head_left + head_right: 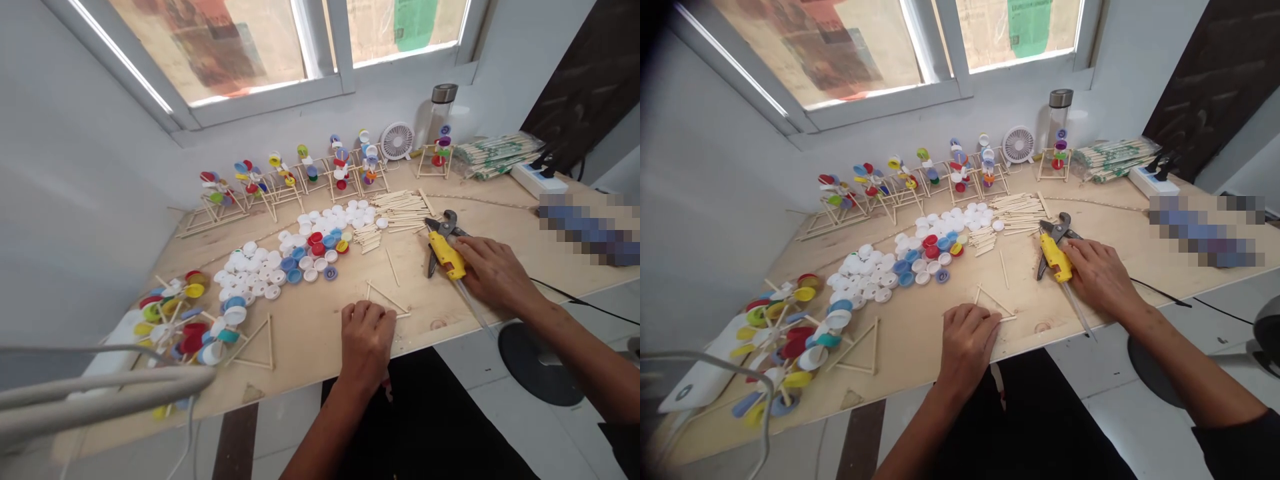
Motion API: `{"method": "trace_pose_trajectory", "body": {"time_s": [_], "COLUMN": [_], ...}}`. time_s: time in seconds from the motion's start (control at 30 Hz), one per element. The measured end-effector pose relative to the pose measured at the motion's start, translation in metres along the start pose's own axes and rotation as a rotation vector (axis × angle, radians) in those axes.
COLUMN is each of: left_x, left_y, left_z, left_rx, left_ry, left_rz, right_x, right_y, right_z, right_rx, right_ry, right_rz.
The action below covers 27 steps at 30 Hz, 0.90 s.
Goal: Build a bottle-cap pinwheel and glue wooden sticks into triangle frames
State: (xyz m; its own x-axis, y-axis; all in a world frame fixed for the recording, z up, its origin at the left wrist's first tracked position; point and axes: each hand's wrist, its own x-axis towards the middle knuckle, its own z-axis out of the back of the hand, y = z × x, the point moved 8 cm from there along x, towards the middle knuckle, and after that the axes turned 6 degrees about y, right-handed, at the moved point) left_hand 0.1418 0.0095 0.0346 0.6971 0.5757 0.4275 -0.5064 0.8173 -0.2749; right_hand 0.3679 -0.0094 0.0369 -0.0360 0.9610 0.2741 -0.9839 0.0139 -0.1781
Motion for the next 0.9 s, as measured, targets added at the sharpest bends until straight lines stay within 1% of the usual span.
{"method": "trace_pose_trajectory", "body": {"time_s": [0.13, 0.27, 0.33, 0.4, 0.47, 0.57, 0.63, 0.7, 0.8, 0.9], "left_x": [0.000, 0.000, 0.000, -0.001, -0.001, -0.001, 0.000, 0.001, 0.002, 0.003], "left_y": [0.000, 0.001, 0.002, 0.003, 0.004, 0.006, 0.008, 0.011, 0.012, 0.013], "left_z": [-0.001, -0.003, -0.005, -0.006, -0.007, -0.005, -0.002, 0.000, 0.000, -0.002], "left_rx": [0.022, 0.025, 0.026, 0.021, 0.006, -0.032, -0.054, -0.054, -0.013, 0.032], "left_ry": [-0.001, 0.002, 0.013, 0.025, 0.029, 0.010, -0.019, -0.048, -0.053, -0.029], "left_rz": [0.002, 0.004, 0.012, 0.016, 0.013, 0.024, 0.053, 0.083, 0.104, 0.117], "right_x": [0.006, 0.009, 0.008, 0.005, 0.001, -0.006, -0.013, -0.021, -0.035, -0.047], "right_y": [0.001, -0.004, -0.009, -0.015, -0.019, -0.017, -0.013, -0.004, 0.016, 0.041], "right_z": [0.000, -0.003, -0.003, 0.001, 0.008, 0.021, 0.028, 0.033, 0.035, 0.035], "right_rx": [0.039, 0.091, 0.137, 0.197, 0.264, 0.415, 0.521, 0.599, 0.707, 0.820], "right_ry": [0.019, 0.052, 0.055, 0.031, 0.004, 0.001, -0.001, 0.012, 0.080, 0.214], "right_rz": [0.033, -0.007, -0.060, -0.144, -0.225, -0.333, -0.404, -0.421, -0.349, -0.257]}}
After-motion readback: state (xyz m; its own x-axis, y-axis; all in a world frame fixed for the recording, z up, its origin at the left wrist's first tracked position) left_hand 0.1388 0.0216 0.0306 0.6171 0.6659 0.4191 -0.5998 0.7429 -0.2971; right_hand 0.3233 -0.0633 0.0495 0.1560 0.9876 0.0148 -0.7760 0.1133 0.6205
